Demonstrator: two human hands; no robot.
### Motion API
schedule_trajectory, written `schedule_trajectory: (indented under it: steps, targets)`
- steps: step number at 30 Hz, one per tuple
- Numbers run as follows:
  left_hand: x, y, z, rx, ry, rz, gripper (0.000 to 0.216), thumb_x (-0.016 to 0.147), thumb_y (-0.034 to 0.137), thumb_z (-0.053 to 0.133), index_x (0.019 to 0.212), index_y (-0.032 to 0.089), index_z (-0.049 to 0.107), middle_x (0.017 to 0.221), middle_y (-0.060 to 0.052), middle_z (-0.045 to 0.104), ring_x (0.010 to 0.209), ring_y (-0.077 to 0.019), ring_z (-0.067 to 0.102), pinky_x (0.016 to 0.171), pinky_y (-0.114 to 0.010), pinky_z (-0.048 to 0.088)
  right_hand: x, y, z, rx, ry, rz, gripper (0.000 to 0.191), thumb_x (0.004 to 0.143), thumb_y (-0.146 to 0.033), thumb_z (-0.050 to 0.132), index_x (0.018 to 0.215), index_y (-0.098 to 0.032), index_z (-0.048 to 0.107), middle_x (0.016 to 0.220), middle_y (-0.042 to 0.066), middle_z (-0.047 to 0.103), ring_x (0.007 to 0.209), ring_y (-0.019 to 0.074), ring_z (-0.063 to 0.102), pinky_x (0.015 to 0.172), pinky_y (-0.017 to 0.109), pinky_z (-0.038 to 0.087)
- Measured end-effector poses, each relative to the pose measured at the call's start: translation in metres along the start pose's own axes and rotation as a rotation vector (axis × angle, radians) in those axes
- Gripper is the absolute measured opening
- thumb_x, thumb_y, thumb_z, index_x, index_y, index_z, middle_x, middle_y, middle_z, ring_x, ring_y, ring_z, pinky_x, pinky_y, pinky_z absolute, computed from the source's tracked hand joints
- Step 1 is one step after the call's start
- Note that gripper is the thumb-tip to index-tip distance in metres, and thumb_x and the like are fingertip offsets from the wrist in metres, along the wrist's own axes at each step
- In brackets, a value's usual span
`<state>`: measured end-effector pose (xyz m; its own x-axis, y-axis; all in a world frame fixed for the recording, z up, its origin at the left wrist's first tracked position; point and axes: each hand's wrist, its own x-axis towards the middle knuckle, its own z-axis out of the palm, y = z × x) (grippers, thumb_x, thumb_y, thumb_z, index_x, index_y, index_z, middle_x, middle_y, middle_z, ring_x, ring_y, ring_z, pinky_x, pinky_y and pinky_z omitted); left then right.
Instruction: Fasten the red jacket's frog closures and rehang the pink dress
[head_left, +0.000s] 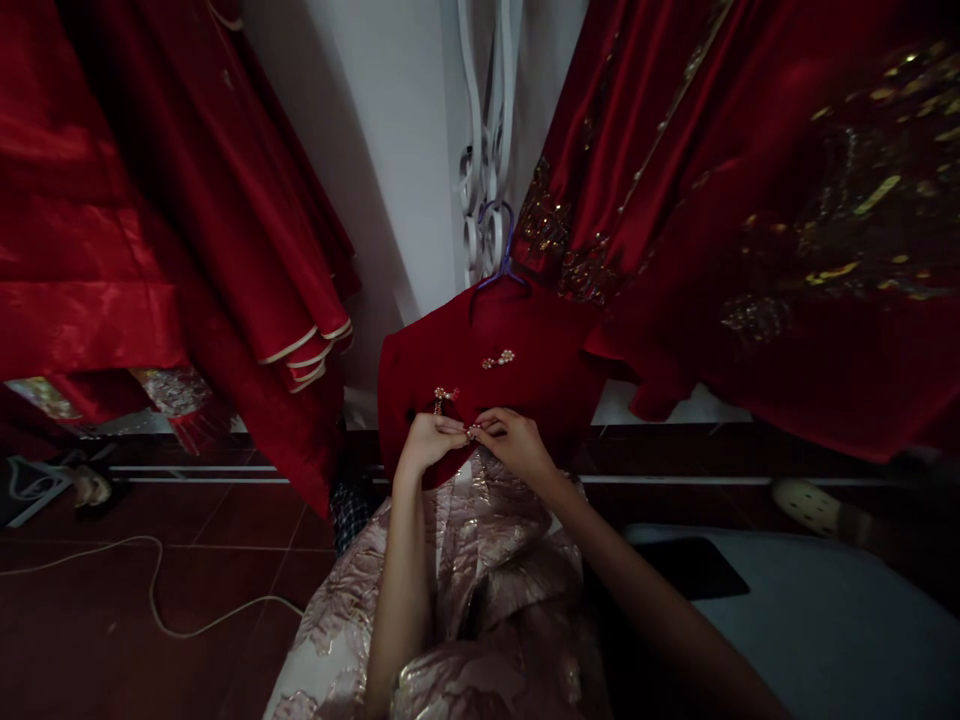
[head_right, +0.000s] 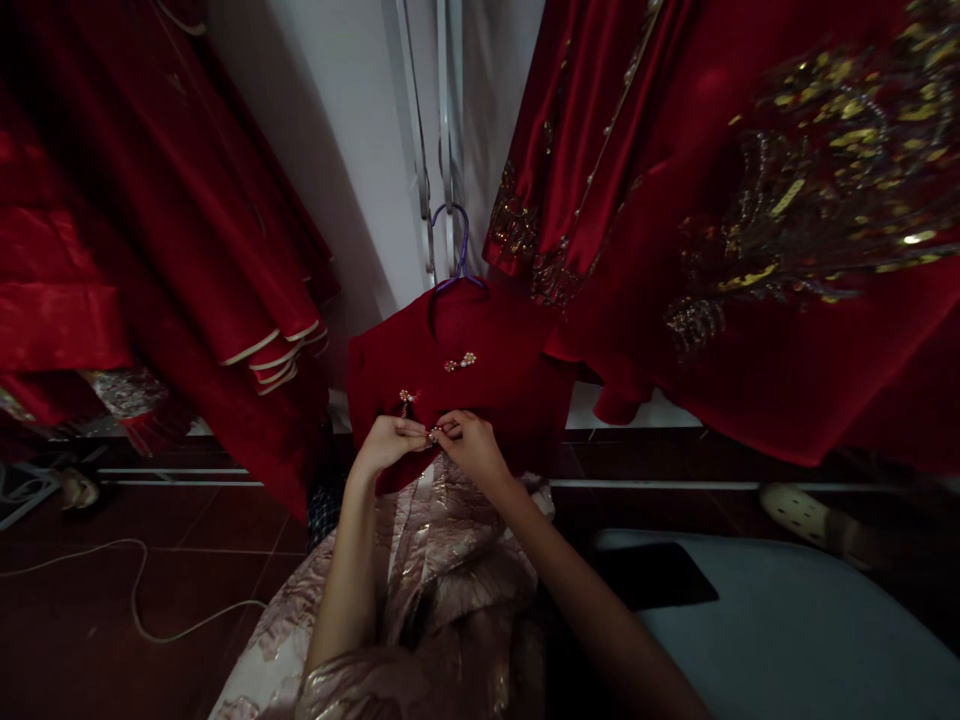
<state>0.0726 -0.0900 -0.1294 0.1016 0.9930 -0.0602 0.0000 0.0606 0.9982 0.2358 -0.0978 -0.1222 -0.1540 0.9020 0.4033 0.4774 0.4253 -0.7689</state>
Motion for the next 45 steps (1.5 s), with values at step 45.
schedule_trajectory:
  steps: [45]
  targets:
    - [-0.013, 0.015, 0.004, 1.174, 0.079, 0.341, 0.019, 0.068, 0.029, 0.069, 0.085, 0.021, 0.067, 0.096, -0.007, 0.059, 0.092, -0.0202, 0.054, 0.073, -0.026, 0.042, 0.000, 0.031, 0.003, 0.063, -0.210, 0.038, 0.016, 0.074, -0.024, 0.061, 0.088, -0.016, 0.060, 0.082, 0.004, 0.066, 0.073, 0.0122, 0.062, 0.067, 0.025, 0.051]
